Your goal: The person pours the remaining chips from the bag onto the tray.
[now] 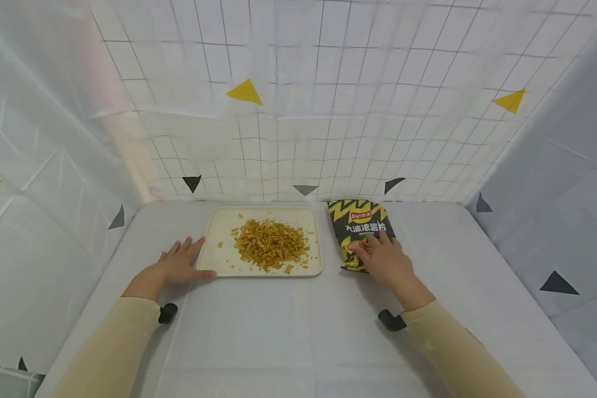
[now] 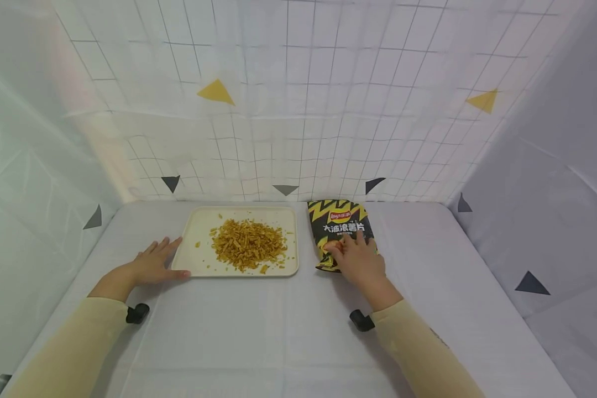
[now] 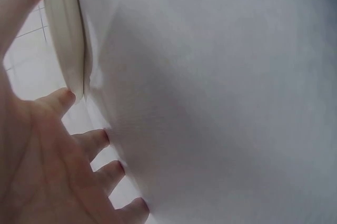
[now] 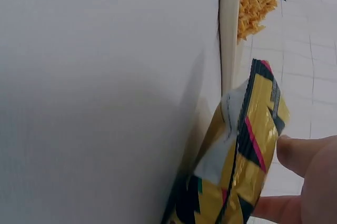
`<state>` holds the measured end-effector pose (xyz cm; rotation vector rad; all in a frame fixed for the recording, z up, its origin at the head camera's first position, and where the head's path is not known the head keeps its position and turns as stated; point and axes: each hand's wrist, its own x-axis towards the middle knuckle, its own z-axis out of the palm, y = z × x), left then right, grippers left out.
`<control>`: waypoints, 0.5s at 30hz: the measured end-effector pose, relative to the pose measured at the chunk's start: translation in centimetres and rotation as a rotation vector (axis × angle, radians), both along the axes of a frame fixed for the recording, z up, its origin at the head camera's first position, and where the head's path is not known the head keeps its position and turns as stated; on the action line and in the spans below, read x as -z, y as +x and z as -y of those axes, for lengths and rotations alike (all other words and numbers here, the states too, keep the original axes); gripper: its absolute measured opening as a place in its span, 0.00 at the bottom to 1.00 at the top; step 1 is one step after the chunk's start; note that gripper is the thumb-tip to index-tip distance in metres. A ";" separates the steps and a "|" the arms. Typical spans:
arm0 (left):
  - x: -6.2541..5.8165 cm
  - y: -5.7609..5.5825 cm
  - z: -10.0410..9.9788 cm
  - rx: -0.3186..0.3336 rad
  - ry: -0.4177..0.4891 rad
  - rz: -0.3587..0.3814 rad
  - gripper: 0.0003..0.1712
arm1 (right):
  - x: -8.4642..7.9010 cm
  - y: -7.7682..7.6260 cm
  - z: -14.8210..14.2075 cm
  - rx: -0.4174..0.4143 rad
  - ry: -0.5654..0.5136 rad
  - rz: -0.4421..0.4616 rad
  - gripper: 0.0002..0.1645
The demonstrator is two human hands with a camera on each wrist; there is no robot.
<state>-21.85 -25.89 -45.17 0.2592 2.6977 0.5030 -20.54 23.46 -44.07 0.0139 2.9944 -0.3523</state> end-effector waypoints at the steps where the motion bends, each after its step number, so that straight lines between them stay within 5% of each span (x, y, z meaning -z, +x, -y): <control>1: 0.0 0.0 0.0 0.000 -0.001 0.000 0.69 | -0.1 0.0 -0.2 -0.001 -0.003 -0.003 0.54; 15: -0.1 0.2 -0.1 -0.010 0.002 -0.011 0.69 | -0.9 0.8 -3.1 -0.002 -0.017 -0.114 0.42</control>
